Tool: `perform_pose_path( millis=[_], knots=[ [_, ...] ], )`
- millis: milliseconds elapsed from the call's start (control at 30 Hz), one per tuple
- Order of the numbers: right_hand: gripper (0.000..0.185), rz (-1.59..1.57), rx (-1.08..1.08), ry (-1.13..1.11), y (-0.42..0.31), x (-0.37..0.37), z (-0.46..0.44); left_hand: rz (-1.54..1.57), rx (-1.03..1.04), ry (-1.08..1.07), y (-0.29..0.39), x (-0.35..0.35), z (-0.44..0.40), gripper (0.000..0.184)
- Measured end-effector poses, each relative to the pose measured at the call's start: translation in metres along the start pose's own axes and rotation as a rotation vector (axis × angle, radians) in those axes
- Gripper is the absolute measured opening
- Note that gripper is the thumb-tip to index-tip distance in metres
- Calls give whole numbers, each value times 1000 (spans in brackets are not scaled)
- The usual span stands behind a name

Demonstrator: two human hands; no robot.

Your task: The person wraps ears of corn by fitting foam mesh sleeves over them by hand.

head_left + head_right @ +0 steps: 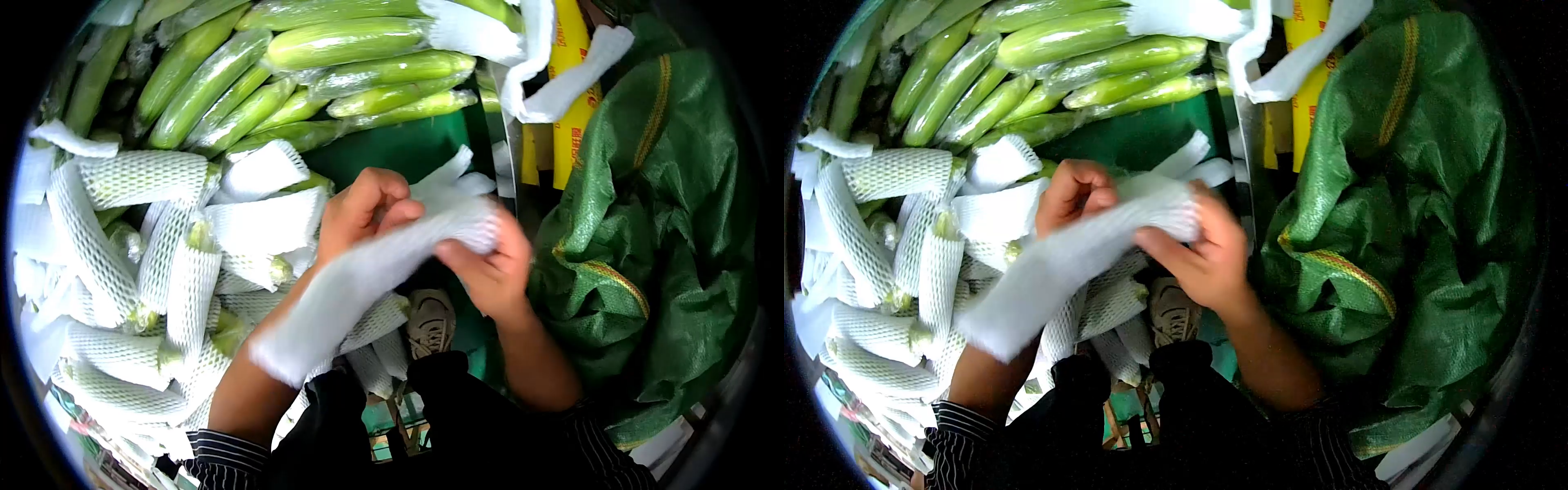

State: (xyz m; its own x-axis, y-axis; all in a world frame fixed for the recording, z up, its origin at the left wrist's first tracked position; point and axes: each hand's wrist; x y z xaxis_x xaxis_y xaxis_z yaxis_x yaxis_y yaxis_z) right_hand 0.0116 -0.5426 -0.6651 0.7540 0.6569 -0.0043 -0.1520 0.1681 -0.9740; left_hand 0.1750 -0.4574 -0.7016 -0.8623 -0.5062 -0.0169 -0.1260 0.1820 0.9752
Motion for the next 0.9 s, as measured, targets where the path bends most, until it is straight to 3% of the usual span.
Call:
perform_pose_path(
  millis=[67,100,167,233,267,300,400,467,500,567,667,767,800,833,867,900],
  knots=[
    [45,-19,-215,128,0,-14,7,-309,637,-118,-32,-14,-12,28],
    [44,-221,-207,186,-2,-15,10,-534,760,-329,-17,-23,-21,34],
    [45,-583,8,-58,-10,-28,2,-802,716,-244,-8,-8,-12,33],
    [51,-1097,294,-230,-6,-32,-7,-772,515,-287,0,1,-10,24],
    [55,-1156,363,-241,-4,-28,-12,-720,421,-345,5,6,-10,24],
    [64,-880,308,-167,-8,-21,-10,-657,325,-413,10,12,-10,24],
    [74,-853,420,-217,16,-22,-31,-331,285,-204,10,13,-3,28],
    [53,-449,309,-94,44,-17,-43,-1,65,-98,4,14,4,31],
    [48,-998,486,-120,48,-11,-47,161,-22,-89,7,12,5,24],
    [45,-923,457,-160,53,-6,-50,668,-329,97,16,11,6,19],
    [47,-862,464,-144,72,-7,-52,962,-618,242,-14,0,2,27],
    [43,-452,366,-90,121,1,-59,-77,-723,-68,-67,-21,5,27],
    [34,-692,492,-73,176,-11,-69,-340,-537,-166,-86,-26,11,26],
    [35,-286,314,-122,192,-6,-78,-597,-347,-264,-105,-30,20,26],
    [33,-192,339,-97,181,1,-77,-845,-146,-366,-115,-32,26,26],
    [32,2,316,-63,169,8,-76,-816,-138,-315,-116,-30,27,26]
  ],
)
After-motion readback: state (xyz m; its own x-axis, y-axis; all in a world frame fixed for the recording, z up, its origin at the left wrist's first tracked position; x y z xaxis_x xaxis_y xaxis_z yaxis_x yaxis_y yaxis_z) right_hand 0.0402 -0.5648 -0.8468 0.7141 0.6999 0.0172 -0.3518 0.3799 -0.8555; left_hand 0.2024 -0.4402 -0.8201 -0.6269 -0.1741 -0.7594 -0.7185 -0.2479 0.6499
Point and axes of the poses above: each hand's wrist, its own z-axis away from the middle knuckle, its own x-axis out of the palm, y = z × x, and after that the axes turned 11 degrees about x, right-handed
